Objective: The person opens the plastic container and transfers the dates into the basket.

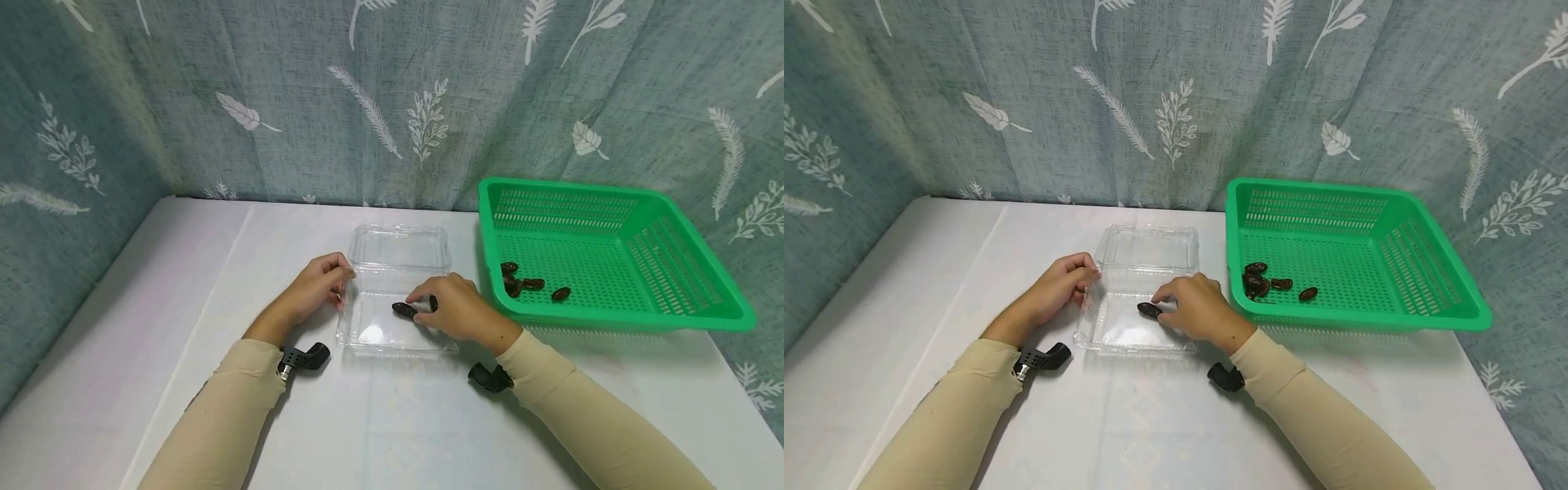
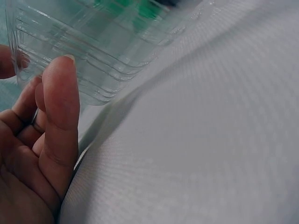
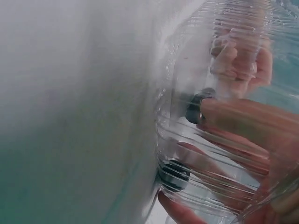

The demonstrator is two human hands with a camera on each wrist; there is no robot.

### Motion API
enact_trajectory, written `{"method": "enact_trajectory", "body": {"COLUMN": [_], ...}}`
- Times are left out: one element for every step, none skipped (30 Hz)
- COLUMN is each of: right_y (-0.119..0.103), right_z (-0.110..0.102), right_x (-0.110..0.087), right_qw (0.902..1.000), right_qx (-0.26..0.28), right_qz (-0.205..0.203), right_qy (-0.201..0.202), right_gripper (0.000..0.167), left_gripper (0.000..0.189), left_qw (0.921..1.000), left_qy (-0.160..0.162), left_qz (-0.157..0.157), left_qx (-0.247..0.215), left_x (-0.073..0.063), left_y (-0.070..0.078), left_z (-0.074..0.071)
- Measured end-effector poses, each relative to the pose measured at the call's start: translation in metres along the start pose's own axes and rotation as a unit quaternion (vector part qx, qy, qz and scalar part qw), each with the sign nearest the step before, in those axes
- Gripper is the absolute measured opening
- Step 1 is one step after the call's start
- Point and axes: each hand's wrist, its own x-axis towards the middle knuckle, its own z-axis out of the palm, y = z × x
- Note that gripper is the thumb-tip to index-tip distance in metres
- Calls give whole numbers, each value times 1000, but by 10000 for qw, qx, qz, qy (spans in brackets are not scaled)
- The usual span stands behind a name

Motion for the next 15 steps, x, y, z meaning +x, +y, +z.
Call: {"method": "enact_trajectory", "body": {"right_y": [0,-1,-3,-4,-6,-7,-9,-10,-11,-12,-12,-12,-12,-12,-12], "right_z": [0,0,0,0,1,1,2,2,3,4,5,5,6,6,7], "right_x": [0,0,0,1,1,1,1,1,1,1,0,0,0,0,0], "right_qw": [10000,10000,9999,9998,9996,9993,9988,9982,9976,9970,9964,9960,9960,9961,9964], "right_qx": [-26,-63,-105,-160,-237,-337,-444,-543,-634,-710,-774,-804,-796,-770,-719], "right_qz": [6,33,69,113,149,182,222,254,277,294,299,304,296,278,256], "right_qy": [-7,-28,-45,-52,-52,-40,-30,5,66,129,192,246,293,334,366], "right_gripper": [24,25,25,25,24,23,22,21,19,18,16,15,14,13,12], "left_gripper": [15,16,16,16,16,16,15,15,15,15,15,15,16,16,16], "left_qw": [10000,10000,10000,10000,10000,10000,10000,10000,10000,10000,9999,9999,10000,10000,9999], "left_qy": [9,21,26,34,35,40,39,34,27,24,29,23,20,35,57], "left_qz": [3,-4,1,9,7,0,-8,-15,-8,-11,-15,-6,5,14,18], "left_qx": [-7,-14,-20,-26,-36,-49,-61,-63,-71,-90,-107,-104,-91,-89,-99], "left_x": [0,-1,-1,-1,-1,-1,-1,-1,-1,0,0,1,1,1,1], "left_y": [0,1,1,1,0,-1,-1,-2,-3,-4,-4,-4,-5,-4,-5], "left_z": [0,0,0,0,0,0,0,0,0,0,0,0,0,-1,-1]}}
